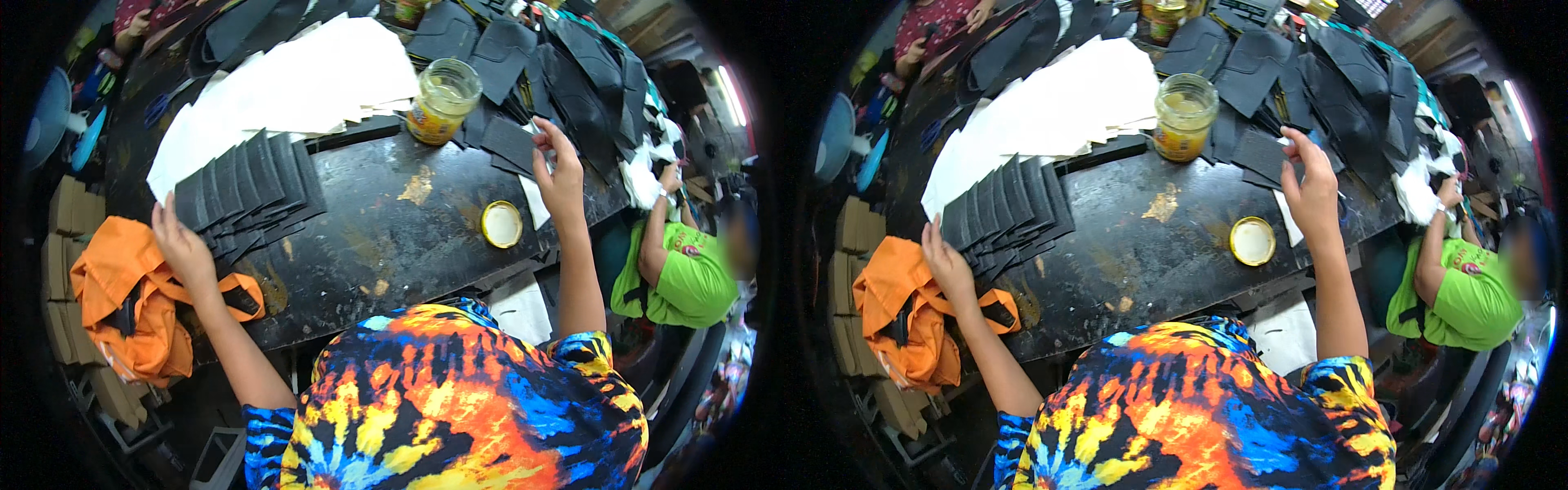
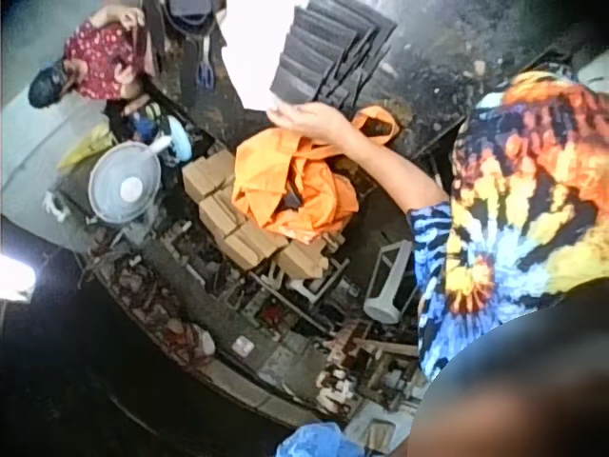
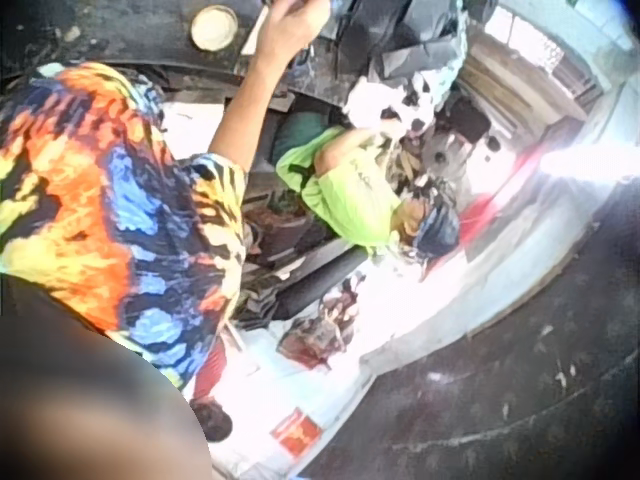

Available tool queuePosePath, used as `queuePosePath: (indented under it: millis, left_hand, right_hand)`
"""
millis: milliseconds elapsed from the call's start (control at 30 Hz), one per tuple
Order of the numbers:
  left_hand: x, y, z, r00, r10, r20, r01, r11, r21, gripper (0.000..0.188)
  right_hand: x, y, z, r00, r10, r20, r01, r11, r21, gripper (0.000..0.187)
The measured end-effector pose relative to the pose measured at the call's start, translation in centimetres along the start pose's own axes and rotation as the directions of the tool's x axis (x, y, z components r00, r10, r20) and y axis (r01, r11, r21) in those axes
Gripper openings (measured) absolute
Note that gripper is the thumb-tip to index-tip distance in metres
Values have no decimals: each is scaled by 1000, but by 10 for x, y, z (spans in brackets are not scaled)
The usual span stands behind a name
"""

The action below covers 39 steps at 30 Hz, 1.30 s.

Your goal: The person repeatedly assembles small sandwiches by placing a white bread slice on the table, spreading a yellow paste from a jar onto the bread, and topping it with a dark rectangular slice. The assembled sandwiches are stacked on the table. Another person is visible in the background working separately.

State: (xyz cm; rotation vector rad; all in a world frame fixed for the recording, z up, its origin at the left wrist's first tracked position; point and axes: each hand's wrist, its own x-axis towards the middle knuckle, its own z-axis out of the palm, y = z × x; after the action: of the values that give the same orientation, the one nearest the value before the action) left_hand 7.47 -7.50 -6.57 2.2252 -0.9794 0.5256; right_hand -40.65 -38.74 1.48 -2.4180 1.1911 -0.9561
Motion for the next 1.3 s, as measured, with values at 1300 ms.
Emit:
queuePosePath:
  millis: [1300]
  left_hand:
    - [-59, 209, 53, 863, 295, 411, 12, 801, -599, 34]
  right_hand:
    - [133, -87, 43, 735, -203, 647, 569, 703, -426, 98]
